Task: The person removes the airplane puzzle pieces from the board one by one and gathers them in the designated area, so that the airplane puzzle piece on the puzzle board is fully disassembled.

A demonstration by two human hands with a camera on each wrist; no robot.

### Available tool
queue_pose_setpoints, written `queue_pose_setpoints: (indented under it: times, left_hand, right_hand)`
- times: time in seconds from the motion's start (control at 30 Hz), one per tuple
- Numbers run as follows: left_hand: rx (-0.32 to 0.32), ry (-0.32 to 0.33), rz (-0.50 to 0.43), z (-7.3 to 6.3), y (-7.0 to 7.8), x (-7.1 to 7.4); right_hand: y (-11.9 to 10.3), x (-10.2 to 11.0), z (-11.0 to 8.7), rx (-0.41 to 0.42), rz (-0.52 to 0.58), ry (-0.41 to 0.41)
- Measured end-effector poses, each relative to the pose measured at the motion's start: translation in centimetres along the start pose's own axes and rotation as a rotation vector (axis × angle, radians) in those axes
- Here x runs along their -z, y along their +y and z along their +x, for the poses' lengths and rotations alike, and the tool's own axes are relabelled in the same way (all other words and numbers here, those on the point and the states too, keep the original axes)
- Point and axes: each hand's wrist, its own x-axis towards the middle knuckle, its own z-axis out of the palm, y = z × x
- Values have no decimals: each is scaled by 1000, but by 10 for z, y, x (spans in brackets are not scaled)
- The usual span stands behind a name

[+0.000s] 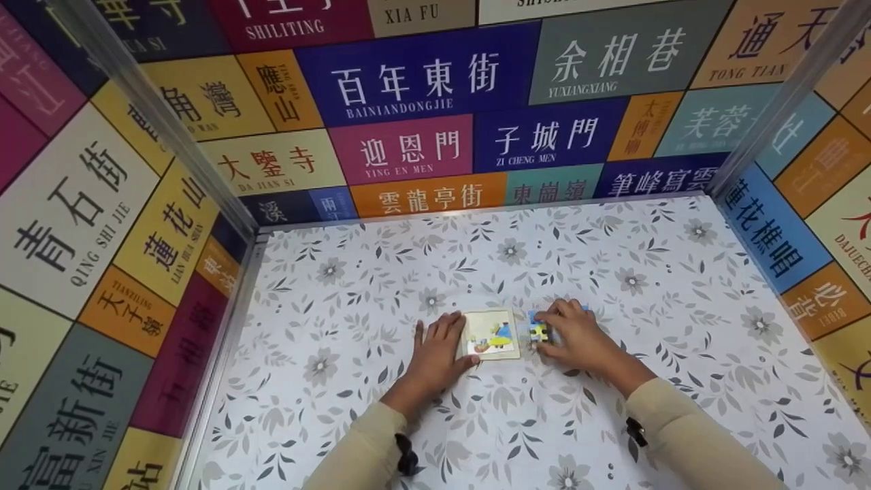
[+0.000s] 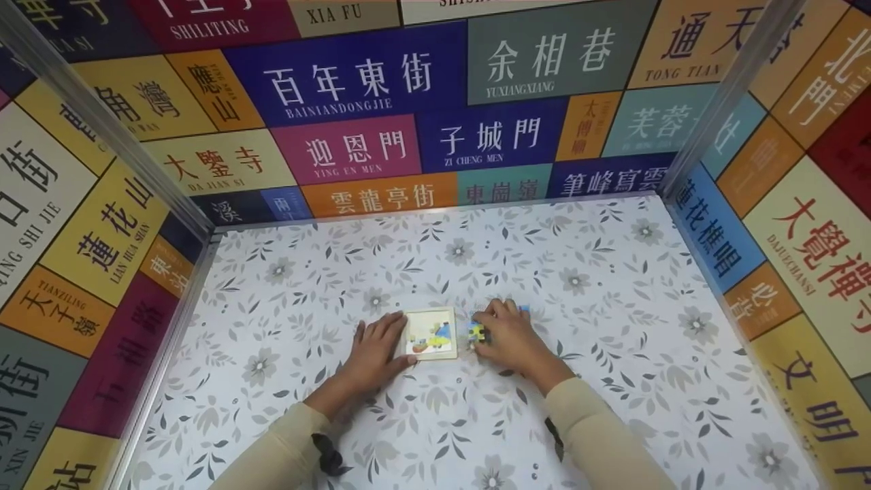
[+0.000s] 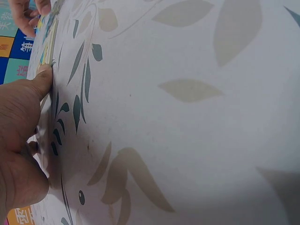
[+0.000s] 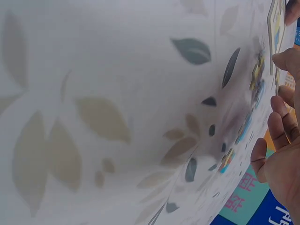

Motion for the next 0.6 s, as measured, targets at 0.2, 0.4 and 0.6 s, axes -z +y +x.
queue_pose_setpoints:
  times: [0.2, 0.4, 0.6]
  left_hand:
    - [-3, -2, 3, 0, 0, 0]
    - [4, -6, 9, 1, 1, 0]
    - [2, -2, -5, -1, 1, 1]
  right_hand:
    - [12, 10, -12, -28, -13, -29]
    - [22, 14, -21, -36, -32, -30]
    - [26, 15, -26, -34, -23, -30]
